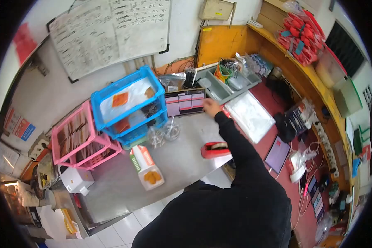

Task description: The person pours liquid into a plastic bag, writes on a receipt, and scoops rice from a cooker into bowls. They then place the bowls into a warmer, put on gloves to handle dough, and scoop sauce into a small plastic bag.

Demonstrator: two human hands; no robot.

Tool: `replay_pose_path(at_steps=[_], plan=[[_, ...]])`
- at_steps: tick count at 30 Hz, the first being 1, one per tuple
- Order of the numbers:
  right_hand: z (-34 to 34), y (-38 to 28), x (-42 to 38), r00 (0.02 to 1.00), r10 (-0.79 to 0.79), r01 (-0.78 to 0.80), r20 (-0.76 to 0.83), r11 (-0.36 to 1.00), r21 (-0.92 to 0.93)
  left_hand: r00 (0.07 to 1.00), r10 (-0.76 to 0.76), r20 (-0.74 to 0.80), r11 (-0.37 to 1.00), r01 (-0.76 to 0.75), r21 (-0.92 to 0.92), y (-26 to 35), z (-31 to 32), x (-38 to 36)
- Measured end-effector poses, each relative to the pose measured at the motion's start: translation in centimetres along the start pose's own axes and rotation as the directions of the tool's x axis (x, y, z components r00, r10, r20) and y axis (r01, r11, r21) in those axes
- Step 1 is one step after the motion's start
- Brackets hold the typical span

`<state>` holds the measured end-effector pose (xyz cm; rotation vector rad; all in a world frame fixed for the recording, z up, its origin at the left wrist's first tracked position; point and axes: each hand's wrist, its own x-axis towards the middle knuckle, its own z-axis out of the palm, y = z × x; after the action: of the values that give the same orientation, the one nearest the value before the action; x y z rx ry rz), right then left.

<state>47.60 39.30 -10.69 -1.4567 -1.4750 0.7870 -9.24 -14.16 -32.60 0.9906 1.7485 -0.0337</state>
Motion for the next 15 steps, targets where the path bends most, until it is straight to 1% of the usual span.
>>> replay_pose_path(at_steps=[1,2,3,4,5,6,7,8,9,11,12,14,15], plan=[[-3.2,1.5,3.4,0.991,0.052,-0.068,-0.127,0.990,-0.123,1.000,0.015,0.012,0.998,-0.016,0.061,2.2,-0.1,0.1],[-6.4,3.1,6.2,0.913,-0.308,0.196,-0.266,0.906,-0.376,0.999,0.038,0.030,0.989,-0.042,0.145,4.0,-0.4,0.3],[-9.0,6.3,10.3,0.936,-0.154,-0.039,-0.317,0.848,-0.528,0.995,0.062,0.076,0.940,-0.083,0.330,5.9,-1.4,-0.3],[-10.9,5.4,12.5,0.919,-0.024,-0.180,-0.393,0.862,-0.474,0.988,0.073,0.133,0.830,-0.134,0.541,7.7,-2.3,-1.0],[-12.7,7.1,15.8,0.932,-0.025,-0.156,-0.360,0.872,-0.464,0.982,0.092,0.168,0.712,-0.183,0.678,10.3,-3.7,-1.7],[-14.0,8.3,18.5,0.929,-0.103,-0.101,-0.356,0.855,-0.509,0.990,0.082,0.113,0.726,-0.137,0.674,12.6,-5.3,-2.5],[-14.9,9.8,21.4,0.938,-0.051,-0.179,-0.342,0.775,-0.606,0.980,0.197,-0.033,0.920,-0.173,0.351,12.6,-6.8,-2.7],[-15.6,10.4,23.3,0.951,-0.029,-0.189,-0.306,0.729,-0.657,0.986,0.026,-0.167,0.990,-0.002,0.144,14.4,-7.6,-3.4],[-16.2,11.1,25.0,0.961,-0.008,-0.198,-0.277,0.679,-0.707,0.951,-0.161,-0.264,0.986,0.145,-0.080,16.7,-8.8,-4.2],[-16.8,14.0,27.8,0.980,0.045,-0.181,-0.193,0.601,-0.778,0.870,-0.173,-0.462,0.957,0.038,-0.286,19.2,-9.5,-5.2],[-16.7,14.9,28.6,0.983,0.132,-0.176,-0.125,0.530,-0.829,0.852,-0.243,-0.464,0.920,0.051,-0.388,20.5,-9.7,-5.7],[-16.5,15.8,30.3,0.952,0.306,-0.131,-0.010,0.378,-0.917,0.855,-0.259,-0.450,0.921,0.078,-0.380,21.0,-9.1,-5.8],[-15.9,16.6,31.1,0.947,0.321,-0.106,0.008,0.334,-0.937,0.857,-0.264,-0.442,0.921,0.089,-0.379,22.1,-9.1,-5.8]])
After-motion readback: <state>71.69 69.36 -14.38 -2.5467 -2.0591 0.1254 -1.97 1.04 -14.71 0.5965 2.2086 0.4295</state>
